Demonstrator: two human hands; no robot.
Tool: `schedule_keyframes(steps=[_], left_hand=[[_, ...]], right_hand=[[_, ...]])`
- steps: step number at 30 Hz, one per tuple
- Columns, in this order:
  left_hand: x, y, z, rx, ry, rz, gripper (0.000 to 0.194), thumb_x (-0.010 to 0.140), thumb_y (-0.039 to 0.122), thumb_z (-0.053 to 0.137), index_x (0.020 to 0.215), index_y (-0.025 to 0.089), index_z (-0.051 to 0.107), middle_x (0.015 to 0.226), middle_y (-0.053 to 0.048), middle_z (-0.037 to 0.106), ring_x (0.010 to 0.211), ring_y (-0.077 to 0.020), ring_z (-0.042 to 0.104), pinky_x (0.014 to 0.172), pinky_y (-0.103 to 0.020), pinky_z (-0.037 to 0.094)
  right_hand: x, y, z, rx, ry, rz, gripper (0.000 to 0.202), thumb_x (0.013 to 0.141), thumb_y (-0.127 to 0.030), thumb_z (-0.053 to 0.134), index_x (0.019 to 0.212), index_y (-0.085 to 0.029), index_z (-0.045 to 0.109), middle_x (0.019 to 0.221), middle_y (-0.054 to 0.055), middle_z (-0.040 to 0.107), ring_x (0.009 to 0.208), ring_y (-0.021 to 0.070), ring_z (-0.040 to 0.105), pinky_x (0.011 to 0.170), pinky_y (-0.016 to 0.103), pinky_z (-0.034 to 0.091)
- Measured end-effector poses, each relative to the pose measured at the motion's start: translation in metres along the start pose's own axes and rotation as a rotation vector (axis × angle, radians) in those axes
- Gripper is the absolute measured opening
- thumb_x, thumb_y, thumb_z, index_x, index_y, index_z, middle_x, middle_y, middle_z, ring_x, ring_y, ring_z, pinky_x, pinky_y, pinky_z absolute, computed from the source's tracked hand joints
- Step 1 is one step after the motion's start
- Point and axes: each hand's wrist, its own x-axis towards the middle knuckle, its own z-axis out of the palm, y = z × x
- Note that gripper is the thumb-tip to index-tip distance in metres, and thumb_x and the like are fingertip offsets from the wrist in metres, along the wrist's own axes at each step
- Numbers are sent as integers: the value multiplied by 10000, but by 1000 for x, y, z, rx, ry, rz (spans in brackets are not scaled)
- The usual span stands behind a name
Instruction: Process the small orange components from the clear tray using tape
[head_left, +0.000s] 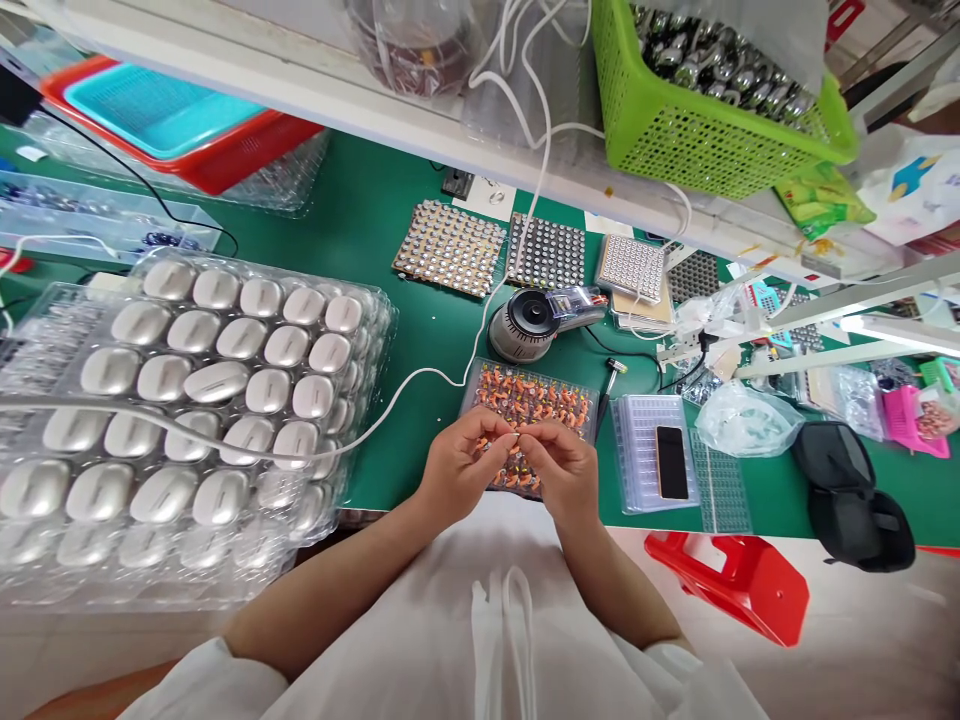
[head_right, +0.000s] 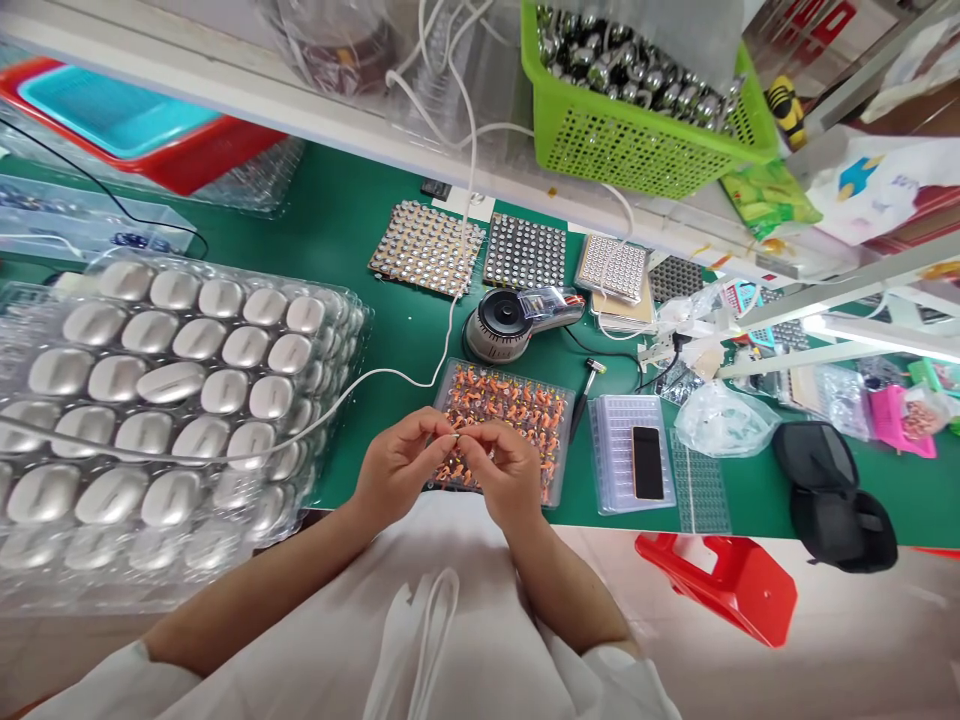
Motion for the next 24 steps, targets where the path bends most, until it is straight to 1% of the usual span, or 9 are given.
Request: schedule_keyframes(steps=[2,4,8,10,14,17,20,22,24], left_hand=[[1,2,-2,-10,-10,-1,115,860,234,547,766,174,575,735,2,525,678,-119,480,642,-245,395],[4,5,-6,-66,-75,-32,133,854,256,559,758,169,590,734,-1,528,674,-119,478,629,-244,390],[11,7,-15,-311,-349,-229,174,815,313,615,740,156,617,683,6,532,617,-107,460,568,-233,366],[14,4,-16,-435,-433,-324,185,787,320,650,725,149,619,680,6,551,618,-103,472,574,-228,376],[11,-8,-12,-543,-396,-416,164,746,296,703,774,153,629,780,-14,632,692,-118,554,640,-241,439],[3,-19,-7,-474,-382,-450,208,778,324,664,898,153,667,821,-43,673,754,-162,612,713,-299,485],[-3,-38,-3,-273,-349,-410,261,822,361,593,942,150,690,895,-72,693,851,-201,630,796,-335,487],[-3,-57,1,-74,-304,-342,270,840,372,552,922,154,689,909,-69,695,859,-199,628,791,-313,480],[3,-77,7,167,-278,-290,276,857,367,502,869,151,674,835,-53,688,773,-177,619,717,-279,474]], right_hand=[[1,0,-1,43,-10,32,54,791,-265,671,816,-233,707,755,5,642,673,134,551,598,260,430],[4,0,-4,162,-68,111,62,767,-273,701,810,-230,690,728,-4,619,636,122,534,565,248,415],[14,2,-13,450,-319,359,257,678,-277,787,878,-230,632,703,-25,578,583,100,517,499,211,383],[18,4,-16,533,-433,438,323,660,-286,802,917,-224,617,669,-36,552,540,83,490,469,191,365],[19,18,-17,615,-494,508,387,644,-275,815,958,-214,598,677,-47,527,513,58,466,450,167,355],[14,37,-17,626,-478,585,447,630,-280,820,1001,-216,580,730,-38,548,550,70,509,464,170,383],[7,63,-19,563,-440,643,498,628,-324,809,1052,-217,572,723,-44,550,533,69,494,478,185,397],[6,82,-24,417,-396,629,473,660,-381,769,1055,-207,575,676,-51,544,497,70,465,475,198,393],[9,100,-32,104,-309,551,417,701,-434,707,1016,-183,598,638,-44,559,492,87,477,485,217,406]])
